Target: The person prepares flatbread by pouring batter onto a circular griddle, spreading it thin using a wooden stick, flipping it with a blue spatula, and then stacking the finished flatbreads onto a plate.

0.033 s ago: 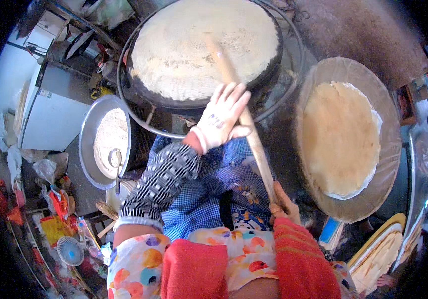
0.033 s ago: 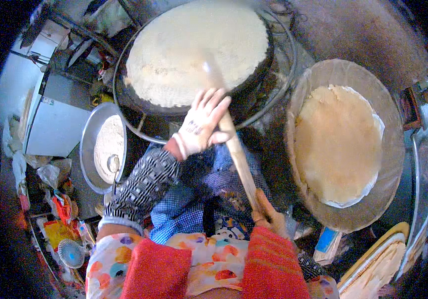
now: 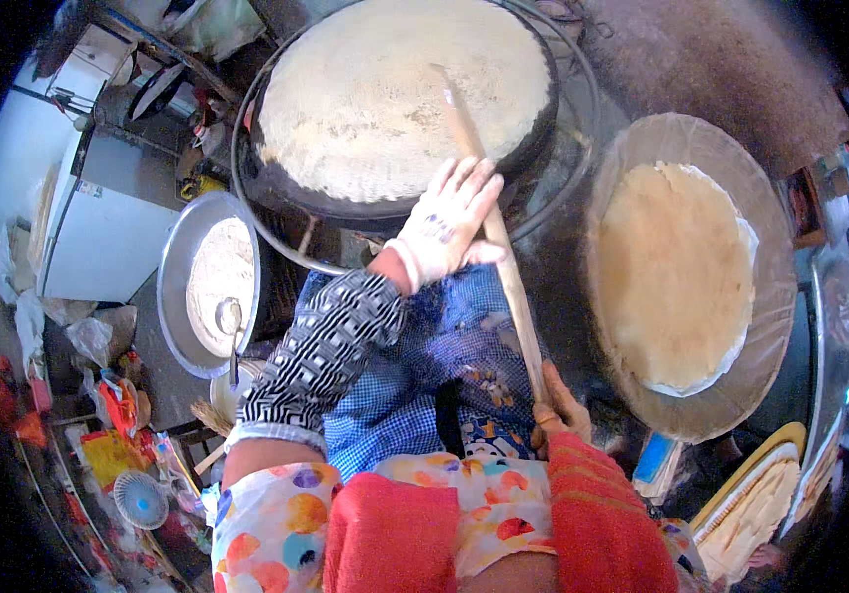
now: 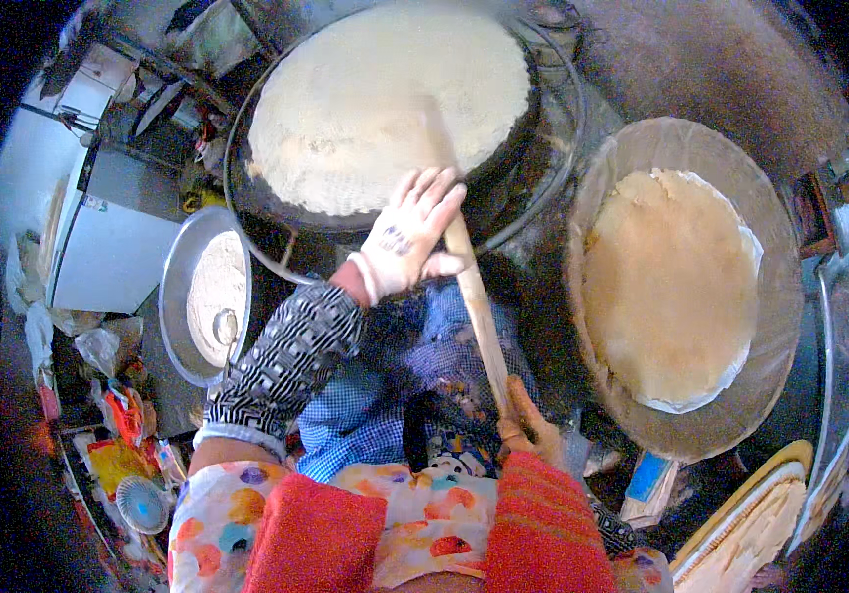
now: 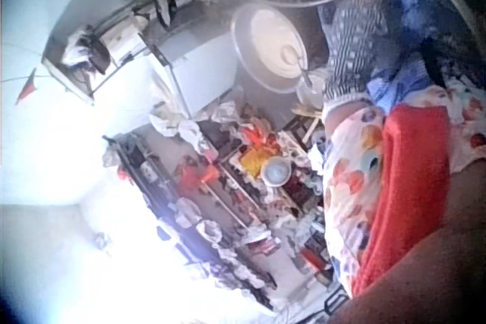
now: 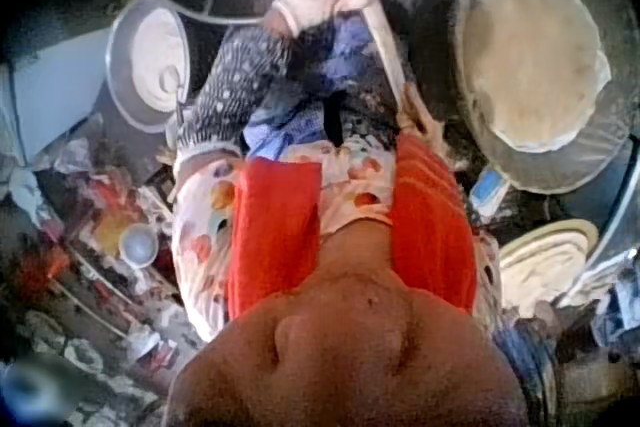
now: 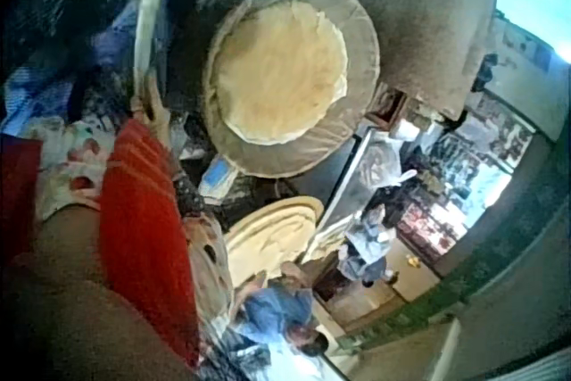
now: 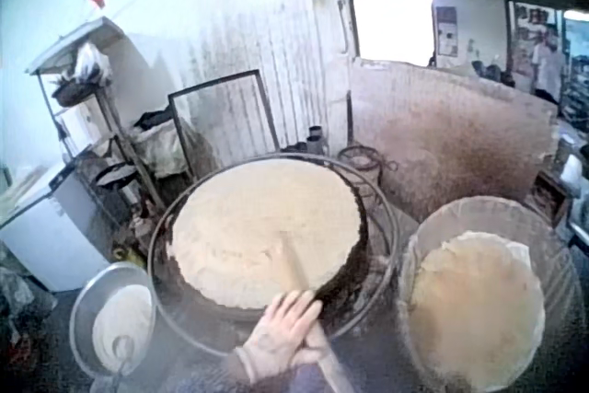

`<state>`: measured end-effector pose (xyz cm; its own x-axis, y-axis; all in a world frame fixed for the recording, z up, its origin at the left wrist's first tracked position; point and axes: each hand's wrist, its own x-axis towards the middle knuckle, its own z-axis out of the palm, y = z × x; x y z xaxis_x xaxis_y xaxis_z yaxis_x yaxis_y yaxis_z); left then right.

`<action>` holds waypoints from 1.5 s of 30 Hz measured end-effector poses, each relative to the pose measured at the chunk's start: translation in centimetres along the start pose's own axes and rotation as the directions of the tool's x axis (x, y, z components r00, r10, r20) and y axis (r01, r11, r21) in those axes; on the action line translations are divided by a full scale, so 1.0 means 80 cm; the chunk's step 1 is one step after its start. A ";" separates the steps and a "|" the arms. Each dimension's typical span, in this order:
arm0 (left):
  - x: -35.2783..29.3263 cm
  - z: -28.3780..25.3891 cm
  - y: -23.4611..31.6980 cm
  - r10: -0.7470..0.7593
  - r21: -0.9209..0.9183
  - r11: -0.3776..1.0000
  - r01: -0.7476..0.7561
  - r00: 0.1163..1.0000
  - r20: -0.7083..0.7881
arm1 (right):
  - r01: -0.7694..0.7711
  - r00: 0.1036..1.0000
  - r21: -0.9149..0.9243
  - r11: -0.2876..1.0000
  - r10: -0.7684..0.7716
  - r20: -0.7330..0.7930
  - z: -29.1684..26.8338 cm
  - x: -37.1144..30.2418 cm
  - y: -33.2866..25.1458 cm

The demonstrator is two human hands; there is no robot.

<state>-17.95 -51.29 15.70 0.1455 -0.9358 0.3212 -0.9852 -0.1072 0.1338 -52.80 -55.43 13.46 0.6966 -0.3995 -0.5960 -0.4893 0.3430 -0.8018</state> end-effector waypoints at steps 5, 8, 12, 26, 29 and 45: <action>-0.011 0.043 -0.058 -0.144 0.091 0.987 0.133 0.982 0.125 | -0.174 0.972 0.204 0.963 0.135 0.192 0.018 0.047 -0.039; -0.053 0.036 -0.111 -0.239 0.119 0.967 0.226 0.964 0.114 | -0.247 0.900 0.280 0.928 0.113 0.420 0.028 0.080 -0.056; -0.097 0.001 -0.165 -0.310 0.212 0.933 0.290 0.948 0.067 | -0.084 0.880 0.044 0.996 0.054 0.471 0.069 0.123 -0.094; 0.038 -0.022 -0.100 0.037 -0.034 0.999 -0.039 0.998 -0.055 | 0.248 0.965 -0.195 0.949 -0.261 -0.039 0.051 0.077 -0.047; 0.115 0.039 -0.140 0.014 0.147 0.987 -0.063 0.949 0.316 | 0.169 0.986 0.107 0.980 -0.168 -0.014 0.053 0.110 -0.093; -0.152 -0.059 -0.264 -0.443 0.275 0.871 0.407 0.892 0.084 | 0.226 0.875 -0.186 0.956 -0.115 0.471 0.163 0.221 -0.131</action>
<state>1.50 -36.08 13.37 0.5588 -0.8159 0.1484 -0.8241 -0.5663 -0.0108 -28.57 -55.01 11.89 0.9128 0.0114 -0.4082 -0.4077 0.0794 -0.9096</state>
